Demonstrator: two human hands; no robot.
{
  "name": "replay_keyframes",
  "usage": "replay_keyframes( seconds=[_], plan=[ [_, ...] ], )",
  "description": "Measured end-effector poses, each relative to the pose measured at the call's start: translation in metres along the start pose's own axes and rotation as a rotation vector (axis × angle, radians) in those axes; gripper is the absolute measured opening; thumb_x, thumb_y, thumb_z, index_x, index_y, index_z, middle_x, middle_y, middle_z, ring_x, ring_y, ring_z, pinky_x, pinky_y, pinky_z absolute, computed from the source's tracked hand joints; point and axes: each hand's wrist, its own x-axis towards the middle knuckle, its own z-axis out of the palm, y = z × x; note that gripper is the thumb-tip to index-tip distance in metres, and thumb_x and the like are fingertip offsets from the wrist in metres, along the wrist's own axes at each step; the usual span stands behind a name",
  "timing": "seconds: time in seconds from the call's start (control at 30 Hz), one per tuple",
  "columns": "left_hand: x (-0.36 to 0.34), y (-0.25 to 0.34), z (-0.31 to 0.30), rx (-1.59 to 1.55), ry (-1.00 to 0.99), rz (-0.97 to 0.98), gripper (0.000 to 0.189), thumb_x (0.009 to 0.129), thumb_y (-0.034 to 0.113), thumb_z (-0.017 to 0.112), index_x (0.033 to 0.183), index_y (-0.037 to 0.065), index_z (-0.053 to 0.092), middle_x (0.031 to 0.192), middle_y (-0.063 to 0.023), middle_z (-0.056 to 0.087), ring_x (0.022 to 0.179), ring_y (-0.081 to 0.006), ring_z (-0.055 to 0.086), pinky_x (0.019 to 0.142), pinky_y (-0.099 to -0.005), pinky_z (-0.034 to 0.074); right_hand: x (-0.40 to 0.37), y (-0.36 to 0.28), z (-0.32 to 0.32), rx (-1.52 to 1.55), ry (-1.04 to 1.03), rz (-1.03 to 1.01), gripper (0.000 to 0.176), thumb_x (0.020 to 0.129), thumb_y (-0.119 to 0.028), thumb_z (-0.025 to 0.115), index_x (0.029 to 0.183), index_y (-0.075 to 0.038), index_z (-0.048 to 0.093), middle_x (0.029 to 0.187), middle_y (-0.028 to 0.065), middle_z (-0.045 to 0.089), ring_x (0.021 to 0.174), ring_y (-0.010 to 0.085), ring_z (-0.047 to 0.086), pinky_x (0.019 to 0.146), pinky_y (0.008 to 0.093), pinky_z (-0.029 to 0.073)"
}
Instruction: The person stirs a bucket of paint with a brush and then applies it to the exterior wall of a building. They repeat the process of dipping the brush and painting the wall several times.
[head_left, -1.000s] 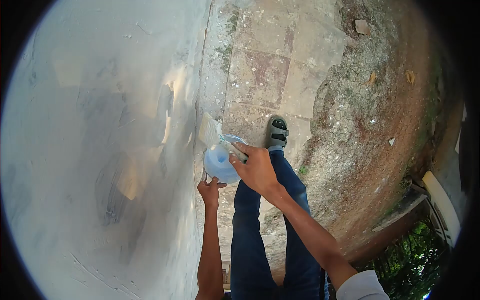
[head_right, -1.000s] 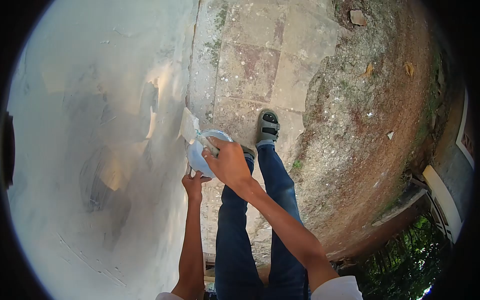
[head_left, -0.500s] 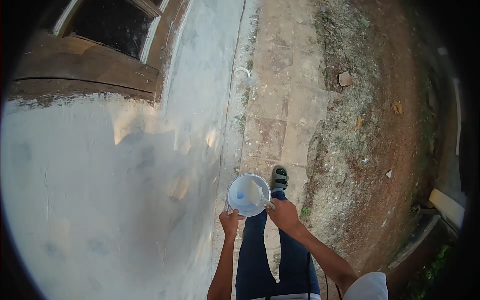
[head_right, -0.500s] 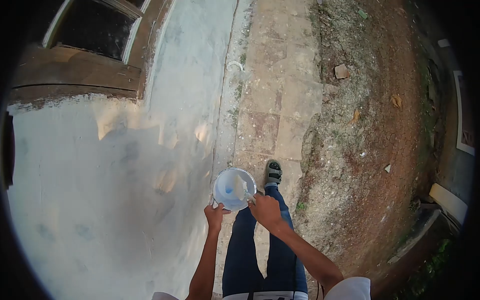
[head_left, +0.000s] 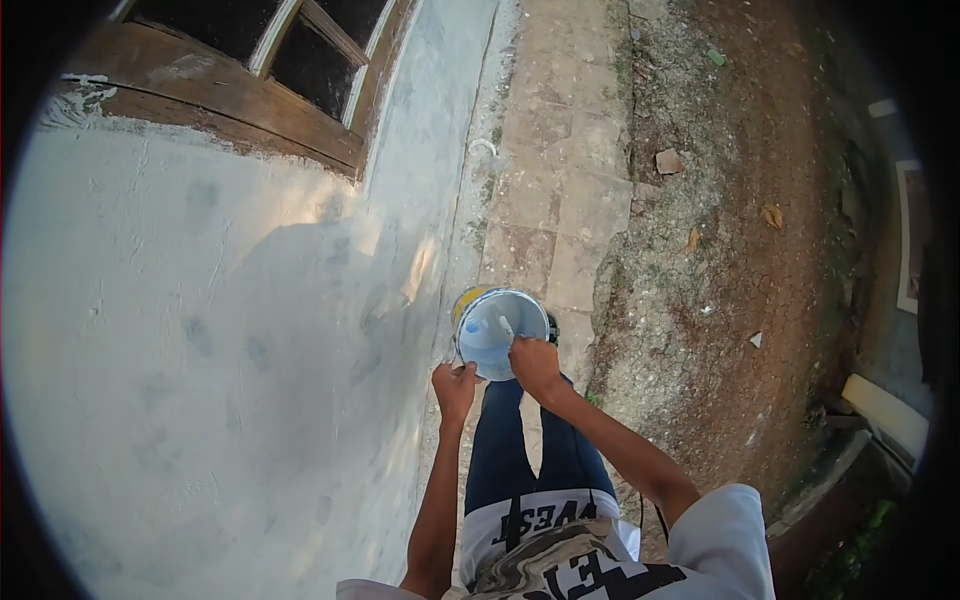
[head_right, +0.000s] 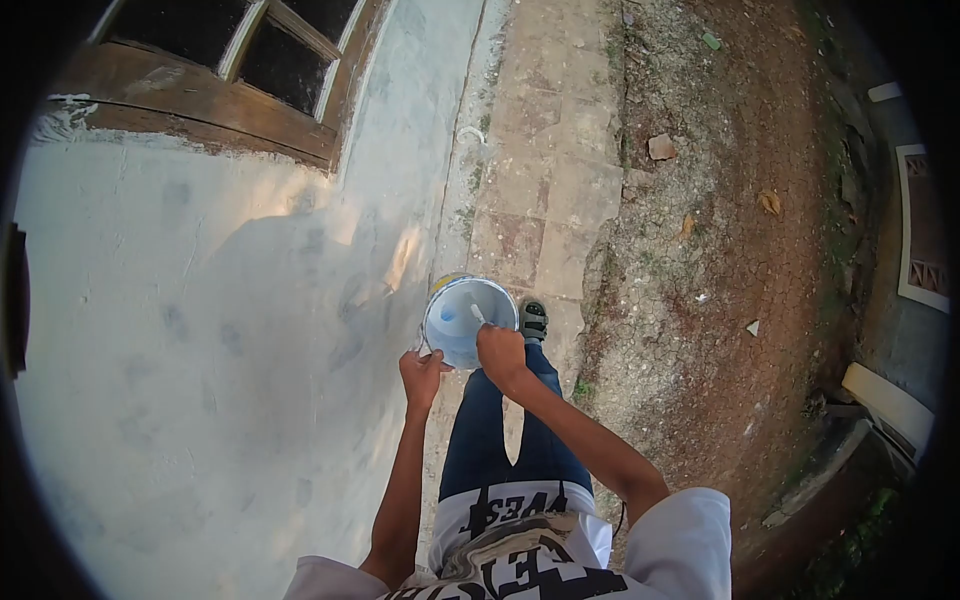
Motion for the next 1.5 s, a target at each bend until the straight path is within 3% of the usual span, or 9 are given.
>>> replay_keyframes(
  seconds=[0.37, 0.57, 0.73, 0.8, 0.93, 1.27, 1.33, 1.47, 1.5],
  plan=[
    [0.021, -0.016, -0.012, 0.027, -0.088, -0.004, 0.01, 0.081, -0.001, 0.059, 0.085, -0.01, 0.058, 0.071, -0.0142, 0.065, 0.058, -0.0191, 0.065, 0.054, -0.0285, 0.05, 0.008, -0.009, 0.006, 0.134, -0.133, -0.211, 0.016, 0.079, -0.018, 0.062, 0.076, -0.003, 0.063, 0.067, 0.0169, 0.064, 0.067, 0.032, 0.066, 0.063, 0.0417, 0.052],
    [0.052, -0.029, -0.015, -0.005, -0.137, -0.017, 0.013, 0.08, 0.0, 0.061, 0.081, -0.011, 0.055, 0.068, -0.0169, 0.065, 0.059, -0.0203, 0.066, 0.053, -0.0295, 0.052, 0.035, 0.005, 0.009, 0.454, -0.148, -0.036, 0.024, 0.082, -0.022, 0.063, 0.087, 0.0, 0.069, 0.076, 0.0211, 0.065, 0.069, 0.0379, 0.063, 0.068, 0.0425, 0.051],
    [0.088, -0.041, -0.019, -0.024, -0.183, -0.077, 0.017, 0.079, 0.0, 0.062, 0.082, -0.014, 0.053, 0.069, -0.0195, 0.065, 0.059, -0.0213, 0.067, 0.053, -0.0298, 0.053, 0.049, 0.026, 0.015, 0.782, -0.288, 0.227, 0.028, 0.084, -0.02, 0.065, 0.1, 0.002, 0.068, 0.078, 0.0208, 0.067, 0.071, 0.0249, 0.066, 0.068, 0.0368, 0.05],
    [0.109, -0.054, -0.018, -0.026, -0.228, -0.066, 0.02, 0.079, 0.0, 0.061, 0.09, -0.016, 0.054, 0.069, -0.0187, 0.065, 0.059, -0.0211, 0.067, 0.055, -0.0292, 0.053, 0.055, 0.033, 0.03, 0.987, -0.192, 0.271, 0.029, 0.086, -0.02, 0.065, 0.105, 0.002, 0.067, 0.076, 0.0124, 0.069, 0.069, 0.0121, 0.06, 0.066, 0.0315, 0.048],
    [0.143, -0.085, -0.013, -0.048, -0.237, -0.11, 0.014, 0.081, -0.002, 0.057, 0.087, -0.015, 0.057, 0.077, -0.0156, 0.065, 0.058, -0.0215, 0.066, 0.055, -0.0287, 0.053, 0.069, 0.053, 0.039, 1.105, -0.29, 0.519, 0.029, 0.087, -0.023, 0.067, 0.105, 0.0, 0.068, 0.069, -0.0002, 0.06, 0.064, 0.0049, 0.048, 0.058, 0.0245, 0.042],
    [0.215, -0.191, 0.026, -0.142, -0.069, -0.32, 0.019, 0.078, 0.002, 0.058, 0.083, -0.015, 0.052, 0.07, -0.0166, 0.064, 0.059, -0.025, 0.067, 0.058, -0.0292, 0.052, 0.164, 0.109, 0.125, 1.38, -0.344, 0.626, 0.033, 0.088, -0.024, 0.065, 0.107, 0.003, 0.066, 0.068, -0.0022, 0.056, 0.059, 0.0044, 0.044, 0.052, 0.022, 0.037],
    [0.221, -0.219, 0.031, -0.124, -0.042, -0.366, 0.018, 0.078, 0.002, 0.058, 0.084, -0.015, 0.052, 0.07, -0.016, 0.064, 0.059, -0.0256, 0.067, 0.058, -0.0295, 0.052, 0.199, 0.115, 0.163, 1.389, -0.174, 0.573, 0.025, 0.088, -0.018, 0.065, 0.105, 0.0, 0.067, 0.063, -0.0053, 0.049, 0.052, 0.003, 0.036, 0.045, 0.0213, 0.028],
    [0.238, -0.255, 0.042, -0.189, -0.001, -0.38, 0.018, 0.079, -0.001, 0.056, 0.089, -0.015, 0.051, 0.083, -0.0187, 0.061, 0.062, -0.0296, 0.066, 0.058, -0.0373, 0.058, 0.271, 0.126, 0.224, 1.19, -0.132, 0.522, 0.027, 0.087, -0.019, 0.065, 0.103, 0.003, 0.067, 0.061, -0.0046, 0.051, 0.051, 0.0038, 0.038, 0.045, 0.0224, 0.03],
    [0.241, -0.263, 0.043, -0.194, 0.012, -0.391, 0.02, 0.079, -0.001, 0.056, 0.092, -0.016, 0.05, 0.085, -0.0194, 0.061, 0.063, -0.0299, 0.066, 0.059, -0.038, 0.059, 0.286, 0.129, 0.244, 1.111, -0.159, 0.518, 0.034, 0.086, -0.023, 0.065, 0.105, 0.005, 0.066, 0.064, 0.0059, 0.057, 0.057, 0.0096, 0.049, 0.055, 0.0258, 0.039]
  ],
)
